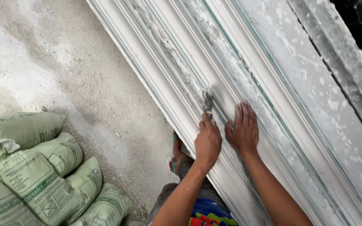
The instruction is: The person uses a scraper to remove dust and debris from the grooves of stacked white decorative moldings. The person repeatedly scrapes along the length of each molding piece, moving from one to the next in a stack.
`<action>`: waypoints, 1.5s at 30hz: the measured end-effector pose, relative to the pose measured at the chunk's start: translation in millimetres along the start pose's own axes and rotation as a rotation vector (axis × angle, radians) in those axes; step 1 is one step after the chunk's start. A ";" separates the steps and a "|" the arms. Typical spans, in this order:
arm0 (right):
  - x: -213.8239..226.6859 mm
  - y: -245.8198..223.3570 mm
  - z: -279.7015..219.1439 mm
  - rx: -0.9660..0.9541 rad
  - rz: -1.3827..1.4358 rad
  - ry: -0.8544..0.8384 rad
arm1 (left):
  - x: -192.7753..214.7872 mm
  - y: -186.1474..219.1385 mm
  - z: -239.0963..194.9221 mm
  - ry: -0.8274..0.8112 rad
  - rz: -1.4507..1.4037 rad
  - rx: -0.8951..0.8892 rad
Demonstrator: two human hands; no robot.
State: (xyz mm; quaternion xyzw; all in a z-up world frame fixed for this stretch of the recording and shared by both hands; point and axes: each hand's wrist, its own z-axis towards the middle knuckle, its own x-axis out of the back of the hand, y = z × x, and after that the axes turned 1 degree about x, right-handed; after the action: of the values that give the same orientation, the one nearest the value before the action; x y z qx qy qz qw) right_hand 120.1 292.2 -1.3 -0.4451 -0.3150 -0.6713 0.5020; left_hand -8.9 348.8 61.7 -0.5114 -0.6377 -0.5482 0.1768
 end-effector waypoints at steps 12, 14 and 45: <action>-6.8 -2.5 21.4 0.050 0.035 -0.065 | 75.1 -27.7 142.1 0.035 -0.073 0.026; -16.2 -19.9 69.0 0.077 0.109 -0.088 | 75.3 -20.1 122.1 -0.008 -0.055 0.004; -191.0 -157.7 403.6 0.143 0.092 -0.064 | 182.2 -102.0 451.9 0.273 0.080 0.007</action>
State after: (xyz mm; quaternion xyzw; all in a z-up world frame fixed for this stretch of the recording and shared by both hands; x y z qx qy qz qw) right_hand 102.3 765.4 -8.4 -0.4432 -0.3573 -0.6087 0.5527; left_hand -19.2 842.6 0.1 -0.4565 -0.5887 -0.6029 0.2855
